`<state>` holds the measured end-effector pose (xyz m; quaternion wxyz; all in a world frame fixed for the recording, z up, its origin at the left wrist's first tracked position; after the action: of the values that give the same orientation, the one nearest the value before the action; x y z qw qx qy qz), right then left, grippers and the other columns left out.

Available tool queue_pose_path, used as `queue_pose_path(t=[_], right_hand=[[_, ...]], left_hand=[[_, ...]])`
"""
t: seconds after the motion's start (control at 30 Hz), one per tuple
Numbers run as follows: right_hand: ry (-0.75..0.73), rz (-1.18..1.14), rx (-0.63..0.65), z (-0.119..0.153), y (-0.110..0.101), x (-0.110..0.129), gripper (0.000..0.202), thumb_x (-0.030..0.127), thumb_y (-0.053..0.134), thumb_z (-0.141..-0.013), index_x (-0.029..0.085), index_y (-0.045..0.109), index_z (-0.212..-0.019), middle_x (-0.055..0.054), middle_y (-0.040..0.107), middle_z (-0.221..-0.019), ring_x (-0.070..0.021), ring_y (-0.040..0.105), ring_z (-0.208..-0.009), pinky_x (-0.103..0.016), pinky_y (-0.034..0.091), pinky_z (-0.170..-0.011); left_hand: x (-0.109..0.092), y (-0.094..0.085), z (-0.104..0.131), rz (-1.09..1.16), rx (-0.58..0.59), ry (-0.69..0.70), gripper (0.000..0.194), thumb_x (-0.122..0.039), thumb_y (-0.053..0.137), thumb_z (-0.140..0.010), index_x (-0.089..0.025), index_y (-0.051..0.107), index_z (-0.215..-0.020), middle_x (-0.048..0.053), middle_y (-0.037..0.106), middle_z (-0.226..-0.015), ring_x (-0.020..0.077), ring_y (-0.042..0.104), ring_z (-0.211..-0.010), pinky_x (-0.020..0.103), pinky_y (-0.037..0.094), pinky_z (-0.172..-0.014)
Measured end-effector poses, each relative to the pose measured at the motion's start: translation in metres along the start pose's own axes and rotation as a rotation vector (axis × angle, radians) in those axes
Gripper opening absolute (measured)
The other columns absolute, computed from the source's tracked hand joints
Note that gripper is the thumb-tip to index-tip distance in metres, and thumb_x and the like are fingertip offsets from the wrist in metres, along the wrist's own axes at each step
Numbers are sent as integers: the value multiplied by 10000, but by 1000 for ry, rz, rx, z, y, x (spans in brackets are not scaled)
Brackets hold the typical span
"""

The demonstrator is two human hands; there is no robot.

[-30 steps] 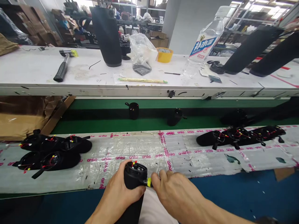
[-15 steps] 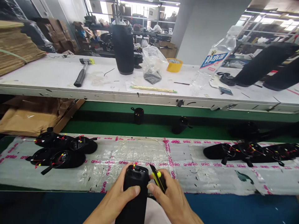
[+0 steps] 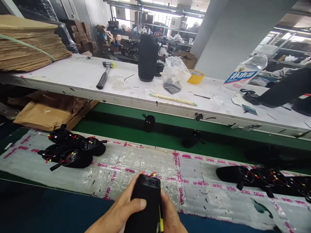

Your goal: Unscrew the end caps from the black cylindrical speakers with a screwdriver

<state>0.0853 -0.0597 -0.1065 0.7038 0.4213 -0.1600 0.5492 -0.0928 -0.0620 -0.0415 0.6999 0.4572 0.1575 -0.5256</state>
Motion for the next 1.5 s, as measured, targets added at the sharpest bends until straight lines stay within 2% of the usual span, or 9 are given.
queue_pose_path(t=[0.13, 0.37, 0.53, 0.67, 0.8, 1.03, 1.2, 1.33, 1.5], right_hand=[[17, 0, -7, -8, -1, -1, 729, 684, 865, -644, 278, 708, -1228, -59, 786, -1023, -395, 705, -1098, -462, 619, -819], [-47, -127, -24, -20, 10, -1, 599, 571, 881, -735, 202, 685, -1165, -60, 788, -971, -298, 752, -971, -390, 583, -834], [-62, -59, -22, -27, 5, -9, 604, 609, 839, -764, 206, 667, -1181, -52, 776, -934, -252, 744, -841, -339, 578, -728], [-116, 391, 15, -39, 0, -10, 693, 770, 590, -874, 172, 623, -1223, 9, 662, -656, -190, 618, -512, -295, 507, -491], [-282, 718, -3, -78, 4, 29, 639, 731, 550, -906, 157, 639, -1172, -19, 682, -738, -158, 557, -487, -286, 476, -470], [-664, 1276, -30, -227, 72, 156, 353, 387, 672, -990, 197, 630, -1285, -99, 614, -1356, -272, 625, -1171, -508, 510, -1004], [-692, 1518, -4, -309, 109, 175, 346, 367, 673, -1004, 212, 623, -1309, -97, 603, -1376, -272, 629, -1180, -505, 535, -991], [-673, 1582, -19, -322, 111, 166, 329, 373, 674, -1004, 201, 632, -1281, -91, 627, -1326, -257, 651, -1129, -481, 557, -952], [-719, 1508, -23, -274, 85, 176, 274, 372, 666, -1002, 185, 646, -1202, -80, 644, -1249, -246, 646, -1091, -471, 543, -941]], left_hand=[[-8, -2, -1, -91, 2, 62, 969, -428, 872, -660, -282, 381, -1482, 116, 627, -1425, 357, 612, -1301, 496, 471, -1097], [-2, 6, -4, -538, -350, 140, 1055, -176, 825, -555, -276, 386, -1509, 138, 606, -1440, 393, 570, -1315, 535, 429, -1129], [-3, 3, -2, -495, -239, 163, 974, -307, 844, -659, -257, 415, -1532, 142, 657, -1415, 394, 600, -1306, 511, 490, -1096], [2, -17, -14, -382, -209, 226, 768, -475, 775, -767, -243, 480, -1438, 133, 717, -1321, 364, 684, -1189, 486, 542, -1017], [0, -58, -46, -593, -516, 398, 786, -393, 780, -704, -193, 489, -1406, 139, 726, -1234, 356, 708, -1121, 521, 543, -1007], [-11, -122, -113, -823, -880, 650, 646, -343, 733, -703, -199, 527, -1298, 156, 556, -1348, 396, 568, -1299, 610, 456, -1121], [10, -149, -131, -928, -1022, 666, 650, -405, 696, -792, -164, 477, -1354, 204, 553, -1346, 429, 595, -1270, 645, 529, -1031], [17, -156, -126, -1047, -1041, 688, 809, -427, 763, -771, -178, 404, -1452, 226, 477, -1508, 428, 533, -1380, 615, 505, -1096], [14, -152, -107, -1152, -1122, 736, 851, -379, 783, -771, -117, 392, -1480, 325, 452, -1533, 541, 415, -1444, 793, 299, -1145]])
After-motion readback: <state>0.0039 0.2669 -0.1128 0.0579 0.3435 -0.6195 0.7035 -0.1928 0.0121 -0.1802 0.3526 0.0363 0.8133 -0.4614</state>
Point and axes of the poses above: each hand's wrist, its own z-axis away from the middle knuckle, its own y-axis out of the palm, x = y × z, the point moved 1 cm from there along -z, towards the middle knuckle
